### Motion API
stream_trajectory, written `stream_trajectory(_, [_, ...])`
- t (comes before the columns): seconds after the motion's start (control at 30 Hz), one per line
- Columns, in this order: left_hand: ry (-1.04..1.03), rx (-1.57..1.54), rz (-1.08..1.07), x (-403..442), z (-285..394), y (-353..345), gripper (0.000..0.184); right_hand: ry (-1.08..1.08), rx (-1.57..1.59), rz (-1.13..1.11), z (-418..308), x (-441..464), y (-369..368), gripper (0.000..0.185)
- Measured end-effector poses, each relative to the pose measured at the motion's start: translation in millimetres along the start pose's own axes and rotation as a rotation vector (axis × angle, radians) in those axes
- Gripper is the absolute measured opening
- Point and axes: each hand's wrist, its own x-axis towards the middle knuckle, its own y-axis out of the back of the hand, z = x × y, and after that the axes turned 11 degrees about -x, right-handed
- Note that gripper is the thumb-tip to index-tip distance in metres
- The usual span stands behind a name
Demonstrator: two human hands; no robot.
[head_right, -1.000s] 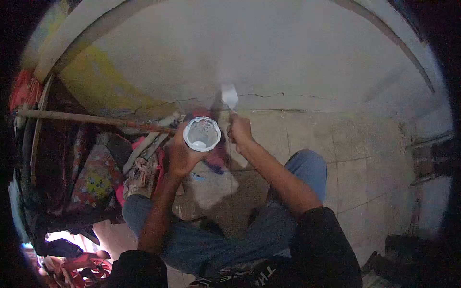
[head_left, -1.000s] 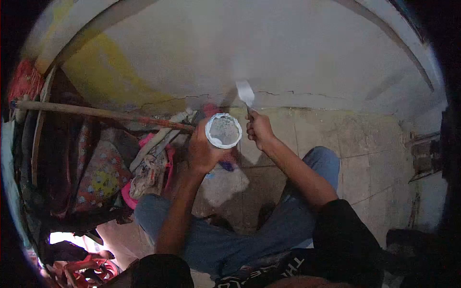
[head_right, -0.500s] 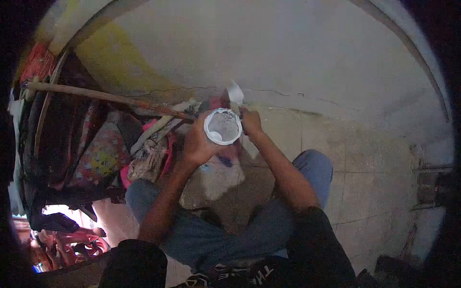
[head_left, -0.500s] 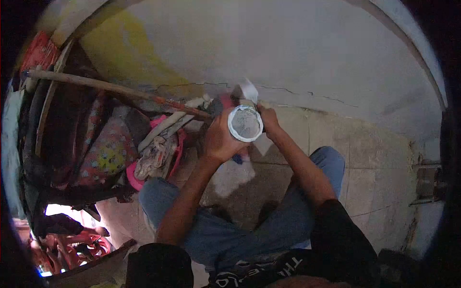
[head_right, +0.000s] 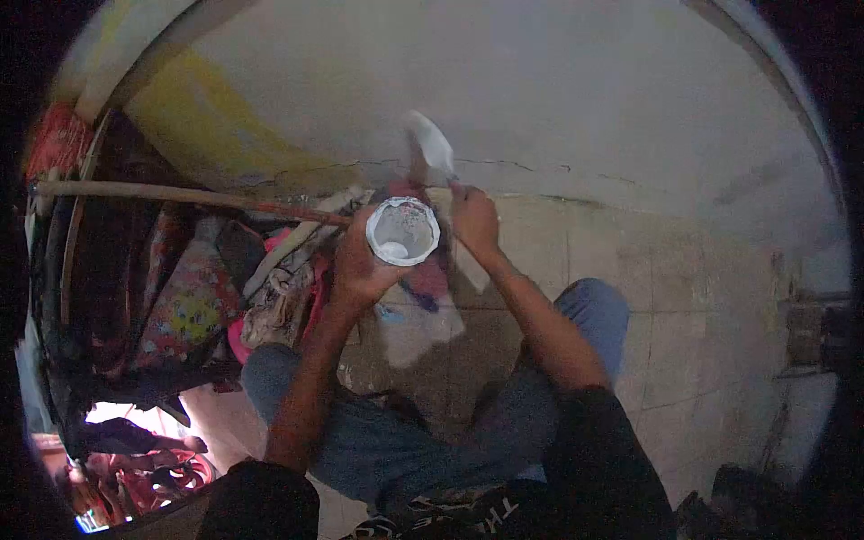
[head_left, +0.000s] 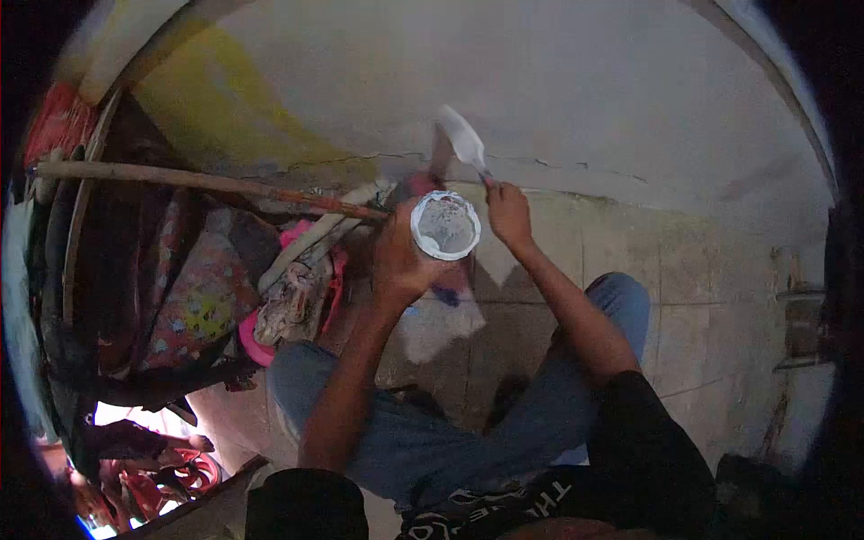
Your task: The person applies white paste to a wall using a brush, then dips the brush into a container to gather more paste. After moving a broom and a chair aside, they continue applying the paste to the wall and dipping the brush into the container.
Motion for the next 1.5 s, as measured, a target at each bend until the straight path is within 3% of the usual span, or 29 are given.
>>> stream_trajectory(0.13, [-0.090, -0.069, 0.047, -2.8, -15.4, -2.0, 0.081, -0.192, -0.260, -0.108, 27.4, -8.1, -12.3, 0.048])
stream_trajectory(0.27, [-0.148, -0.094, 0.047, -1.7, -7.7, 0.2, 0.081, -0.252, -0.254, -0.237, 0.9, -18.6, 19.5, 0.045])
stream_trajectory(0.33, [-0.117, -0.085, 0.028, -0.4, -5.9, 1.8, 0.081, 0.022, -0.174, 0.020, -16.0, -23.8, 29.0, 0.050])
stream_trajectory(0.43, [-0.053, -0.077, -0.030, 1.0, -8.7, 3.9, 0.080, 0.050, -0.290, 0.066, -33.7, -15.2, 39.9, 0.050])
stream_trajectory(0.53, [-0.095, -0.108, -0.042, 5.4, -17.2, 3.6, 0.080, -0.097, -0.427, -0.006, -16.5, 4.2, 53.8, 0.043])
stream_trajectory(0.6, [-0.156, -0.141, -0.017, 4.8, -11.8, 3.7, 0.081, -0.078, -0.453, -0.004, -14.1, 5.4, 64.9, 0.043])
stream_trajectory(0.67, [0.059, -0.113, 0.014, 2.2, 2.0, 2.0, 0.079, -0.051, -0.480, -0.009, -16.2, 6.5, 74.0, 0.044])
stream_trajectory(0.7, [0.063, -0.115, 0.024, 0.4, 1.2, 0.2, 0.079, -0.025, -0.486, -0.012, -19.7, 3.9, 82.6, 0.044])
stream_trajectory(0.87, [0.045, 0.017, 0.024, 0.5, 0.0, 1.7, 0.078, 0.017, -0.408, -0.023, -45.1, 5.8, 93.0, 0.045])
stream_trajectory(0.97, [0.025, -0.036, 0.012, -3.0, 7.5, 6.8, 0.079, -0.018, -0.339, 0.040, -15.7, 20.5, 52.8, 0.046])
stream_trajectory(1.07, [-0.024, -0.044, 0.041, -2.6, -0.2, 1.9, 0.079, -0.094, -0.349, -0.051, 4.0, 32.5, 33.1, 0.046])
stream_trajectory(1.27, [-0.131, -0.011, 0.089, -3.2, -3.7, -0.3, 0.078, -0.031, -0.423, -0.067, -10.3, 9.6, 46.3, 0.043])
stream_trajectory(1.5, [-0.097, -0.005, 0.058, -3.0, -1.4, 1.6, 0.075, 0.040, -0.447, -0.060, -36.5, 7.3, 72.4, 0.043])
